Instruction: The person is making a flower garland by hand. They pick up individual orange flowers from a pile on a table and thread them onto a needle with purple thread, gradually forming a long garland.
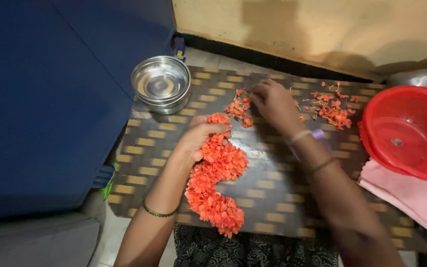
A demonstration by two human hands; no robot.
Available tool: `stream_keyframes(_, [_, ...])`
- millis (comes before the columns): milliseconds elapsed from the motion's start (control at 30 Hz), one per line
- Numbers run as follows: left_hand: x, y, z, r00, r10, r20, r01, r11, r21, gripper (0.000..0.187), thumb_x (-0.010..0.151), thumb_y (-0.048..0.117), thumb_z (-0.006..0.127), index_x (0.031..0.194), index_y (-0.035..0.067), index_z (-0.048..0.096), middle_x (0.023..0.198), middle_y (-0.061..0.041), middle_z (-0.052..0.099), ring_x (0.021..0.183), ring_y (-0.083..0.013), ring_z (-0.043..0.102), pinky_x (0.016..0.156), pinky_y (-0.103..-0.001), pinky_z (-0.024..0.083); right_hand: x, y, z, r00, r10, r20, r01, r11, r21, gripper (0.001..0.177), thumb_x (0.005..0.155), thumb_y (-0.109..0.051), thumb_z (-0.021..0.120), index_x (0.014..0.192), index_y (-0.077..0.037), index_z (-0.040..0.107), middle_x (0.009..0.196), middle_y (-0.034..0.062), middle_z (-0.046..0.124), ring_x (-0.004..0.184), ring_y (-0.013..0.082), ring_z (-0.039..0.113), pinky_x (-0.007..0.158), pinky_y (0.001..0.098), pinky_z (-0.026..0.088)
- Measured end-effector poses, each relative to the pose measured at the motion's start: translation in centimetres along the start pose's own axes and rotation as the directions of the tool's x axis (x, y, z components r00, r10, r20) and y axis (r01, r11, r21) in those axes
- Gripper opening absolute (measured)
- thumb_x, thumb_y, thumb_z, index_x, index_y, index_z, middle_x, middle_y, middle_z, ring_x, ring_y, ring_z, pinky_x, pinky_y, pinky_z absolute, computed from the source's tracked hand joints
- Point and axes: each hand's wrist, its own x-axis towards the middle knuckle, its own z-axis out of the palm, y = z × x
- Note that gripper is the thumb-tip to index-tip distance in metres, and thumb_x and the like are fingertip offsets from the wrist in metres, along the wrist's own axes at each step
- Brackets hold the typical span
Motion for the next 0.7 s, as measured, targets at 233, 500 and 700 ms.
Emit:
stream_keyframes(233, [0.4, -0.4, 0.7, 0.989, 0.066, -0.134, -0.072, 0.997, -0.039, 0.017, 0.082, 0.002, 0.077, 0.098, -0.002, 0.074, 0.086, -0.011, 0.075, 0.07, -0.0171, 0.071, 0.062, -0.031, 0.059, 1.1, -1.2, 0.4, 0.935, 0.337, 0.108, -0.354, 0.906, 0.233, 0.019, 0.09, -0.018, 0.08, 0.092, -0.002, 0.071, 0.084, 0.0135, 0.072, 0.073, 0.0225, 0.068, 0.066, 0.0347, 0.052])
stream_keyframes(500, [1.2, -1.7, 0.5, 0.972, 0.163, -0.168, -0.192, 0.966, -0.172, 0.017, 0.084, -0.002, 0.075, 0.1, -0.001, 0.075, 0.092, -0.009, 0.077, 0.078, -0.0149, 0.074, 0.071, -0.029, 0.06, -3.0, -6.9, 0.5, 0.933, 0.306, 0.187, -0.351, 0.669, 0.655, 0.013, 0.091, -0.006, 0.077, 0.101, 0.002, 0.074, 0.09, 0.0039, 0.075, 0.08, 0.009, 0.068, 0.072, 0.0256, 0.056])
stream_keyframes(700, [2.2, -2.8, -0.4, 0.96, 0.239, -0.148, -0.261, 0.953, -0.157, 0.017, 0.084, -0.009, 0.075, 0.1, -0.002, 0.074, 0.093, -0.009, 0.076, 0.079, -0.0149, 0.071, 0.071, -0.03, 0.057, -3.4, -7.0, 0.6, 0.937, 0.223, 0.268, -0.348, 0.565, 0.748, 0.015, 0.093, -0.001, 0.071, 0.107, 0.001, 0.075, 0.104, 0.0025, 0.074, 0.097, 0.0088, 0.07, 0.089, 0.0251, 0.057])
